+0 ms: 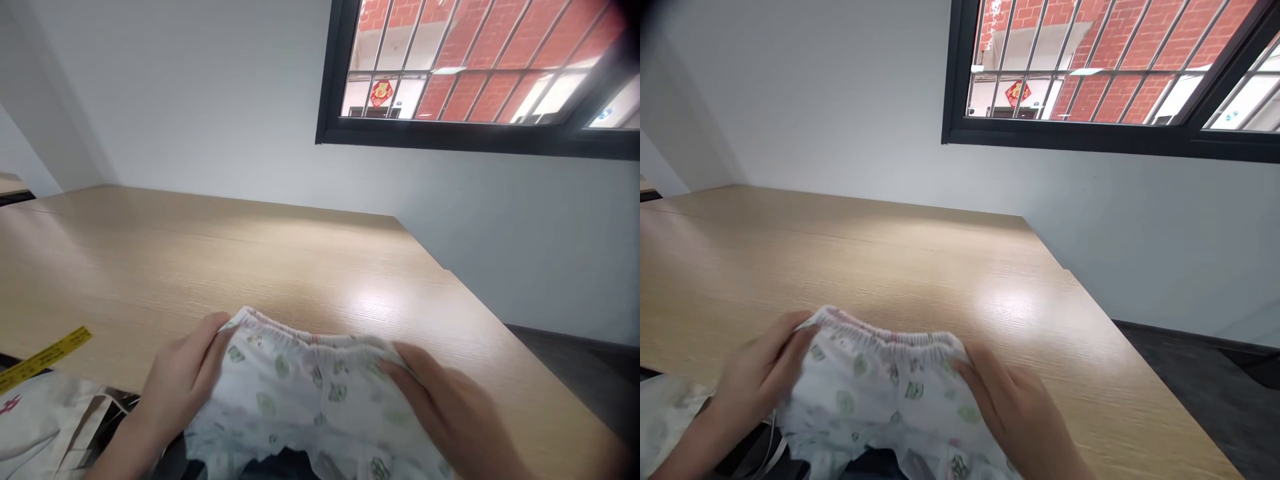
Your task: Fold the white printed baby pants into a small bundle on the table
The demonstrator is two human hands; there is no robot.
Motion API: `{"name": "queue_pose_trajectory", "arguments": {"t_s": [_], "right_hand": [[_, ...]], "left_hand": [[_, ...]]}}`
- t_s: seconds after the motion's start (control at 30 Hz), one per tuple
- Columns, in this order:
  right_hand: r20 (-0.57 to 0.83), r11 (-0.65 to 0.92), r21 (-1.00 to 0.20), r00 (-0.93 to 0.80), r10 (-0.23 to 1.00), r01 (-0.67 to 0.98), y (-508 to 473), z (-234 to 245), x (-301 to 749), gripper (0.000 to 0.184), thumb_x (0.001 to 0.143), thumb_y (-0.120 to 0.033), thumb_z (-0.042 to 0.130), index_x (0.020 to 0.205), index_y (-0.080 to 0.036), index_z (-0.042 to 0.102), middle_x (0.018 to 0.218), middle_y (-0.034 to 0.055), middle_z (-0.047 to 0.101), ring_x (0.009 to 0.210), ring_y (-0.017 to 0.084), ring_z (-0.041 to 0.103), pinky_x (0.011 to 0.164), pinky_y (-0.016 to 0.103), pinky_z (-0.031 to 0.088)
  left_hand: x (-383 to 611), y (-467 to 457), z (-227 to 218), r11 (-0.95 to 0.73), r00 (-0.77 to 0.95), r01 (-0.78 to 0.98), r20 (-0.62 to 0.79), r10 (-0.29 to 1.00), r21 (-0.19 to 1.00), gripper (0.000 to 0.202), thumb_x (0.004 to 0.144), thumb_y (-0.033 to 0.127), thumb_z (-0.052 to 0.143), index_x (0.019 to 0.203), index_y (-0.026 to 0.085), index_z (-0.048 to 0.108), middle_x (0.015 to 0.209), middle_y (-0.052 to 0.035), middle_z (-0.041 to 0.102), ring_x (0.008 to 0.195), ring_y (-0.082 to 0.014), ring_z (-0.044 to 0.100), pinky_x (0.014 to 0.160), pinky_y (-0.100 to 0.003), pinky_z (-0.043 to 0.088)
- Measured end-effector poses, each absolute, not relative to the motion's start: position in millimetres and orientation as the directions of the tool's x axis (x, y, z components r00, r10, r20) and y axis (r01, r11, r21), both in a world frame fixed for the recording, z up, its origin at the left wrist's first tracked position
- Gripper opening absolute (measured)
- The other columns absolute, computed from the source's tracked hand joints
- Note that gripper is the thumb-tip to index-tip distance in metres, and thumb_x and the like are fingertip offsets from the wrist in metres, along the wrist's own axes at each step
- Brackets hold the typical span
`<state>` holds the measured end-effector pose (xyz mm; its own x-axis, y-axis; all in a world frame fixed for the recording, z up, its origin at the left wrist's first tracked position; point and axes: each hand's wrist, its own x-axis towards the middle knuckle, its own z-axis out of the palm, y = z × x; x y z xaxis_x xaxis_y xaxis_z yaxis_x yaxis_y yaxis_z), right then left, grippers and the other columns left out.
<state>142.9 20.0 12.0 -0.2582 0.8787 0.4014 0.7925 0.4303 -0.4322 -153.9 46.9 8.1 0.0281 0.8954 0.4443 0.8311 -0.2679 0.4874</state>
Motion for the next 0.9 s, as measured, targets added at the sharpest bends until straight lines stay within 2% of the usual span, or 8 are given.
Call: {"name": "queue_pose_trajectory", "arguments": {"t_s": [0.13,0.23,0.4,0.5,0.63,0.8,0.87,0.9], "right_hand": [[0.126,0.304,-0.299,-0.278,0.952,0.904,98,-3,129,0.028,0.095,-0.035,0.03,0.071,-0.023,0.04,0.049,-0.0048,0.042,0.044,0.013,0.044,0.043,0.023,0.031],[0.072,0.277,-0.249,-0.268,0.961,0.928,154,-22,130,0.027,0.093,-0.03,0.038,0.069,-0.021,0.044,0.053,-0.0039,0.045,0.05,0.012,0.047,0.048,0.023,0.035],[0.101,0.195,-0.21,-0.177,0.979,0.958,232,-38,141,0.024,0.092,-0.033,0.044,0.085,-0.014,0.057,0.078,0.001,0.058,0.07,0.013,0.056,0.067,0.031,0.047],[0.133,0.145,-0.219,-0.118,0.984,0.965,264,-42,143,0.024,0.091,-0.035,0.047,0.096,-0.014,0.057,0.092,0.0039,0.059,0.08,0.015,0.057,0.073,0.034,0.048],[0.172,0.11,-0.241,-0.069,0.983,0.964,281,-50,143,0.025,0.091,-0.036,0.047,0.101,-0.015,0.056,0.096,0.0048,0.058,0.083,0.016,0.057,0.074,0.035,0.048],[0.186,0.105,-0.273,-0.054,0.981,0.956,279,-56,143,0.025,0.091,-0.037,0.046,0.099,-0.015,0.057,0.093,0.0043,0.059,0.08,0.015,0.057,0.073,0.034,0.048],[0.188,0.103,-0.282,-0.05,0.981,0.954,278,-57,143,0.025,0.091,-0.036,0.047,0.099,-0.015,0.057,0.095,0.0046,0.059,0.082,0.016,0.057,0.074,0.035,0.048],[0.189,0.101,-0.285,-0.048,0.981,0.953,277,-57,143,0.025,0.091,-0.036,0.047,0.1,-0.015,0.056,0.096,0.0048,0.059,0.082,0.016,0.057,0.074,0.035,0.048]], "left_hand": [[-151,110,-16,-0.199,0.181,0.94,0.09,0.979,0.276,0.033,0.093,0.036,0.023,0.087,0.021,0.052,0.067,-0.0011,0.062,0.065,-0.0195,0.06,0.055,-0.026,0.037],[-140,162,-30,-0.22,0.222,0.95,0.017,0.975,0.22,0.03,0.093,0.033,0.028,0.092,0.02,0.055,0.077,-0.004,0.064,0.074,-0.0207,0.061,0.062,-0.029,0.041],[-116,240,-36,-0.176,0.174,0.961,0.029,0.984,0.211,0.028,0.089,0.036,0.045,0.106,0.014,0.054,0.102,-0.0066,0.058,0.09,-0.0176,0.057,0.079,-0.038,0.047],[-105,270,-35,-0.138,0.132,0.967,0.041,0.99,0.214,0.029,0.087,0.033,0.05,0.109,0.015,0.053,0.109,-0.0074,0.055,0.093,-0.0184,0.056,0.08,-0.039,0.048],[-101,279,-27,-0.127,0.111,0.962,0.079,0.991,0.242,0.029,0.087,0.033,0.05,0.11,0.015,0.052,0.11,-0.0075,0.055,0.094,-0.0184,0.056,0.08,-0.039,0.048],[-97,205,-7,-0.243,0.2,0.922,0.169,0.965,0.302,0.031,0.091,0.03,0.04,0.115,0.013,0.049,0.11,-0.0113,0.054,0.098,-0.021,0.054,0.083,-0.038,0.045],[-98,146,-1,-0.366,0.323,0.867,0.18,0.929,0.339,0.027,0.089,0.036,0.044,0.11,0.021,0.054,0.101,-0.0039,0.059,0.088,-0.0164,0.057,0.078,-0.031,0.047],[-100,115,1,-0.441,0.361,0.8,0.261,0.896,0.407,0.026,0.089,0.036,0.044,0.107,0.021,0.055,0.102,-0.0043,0.059,0.087,-0.0155,0.057,0.077,-0.031,0.048]]}}
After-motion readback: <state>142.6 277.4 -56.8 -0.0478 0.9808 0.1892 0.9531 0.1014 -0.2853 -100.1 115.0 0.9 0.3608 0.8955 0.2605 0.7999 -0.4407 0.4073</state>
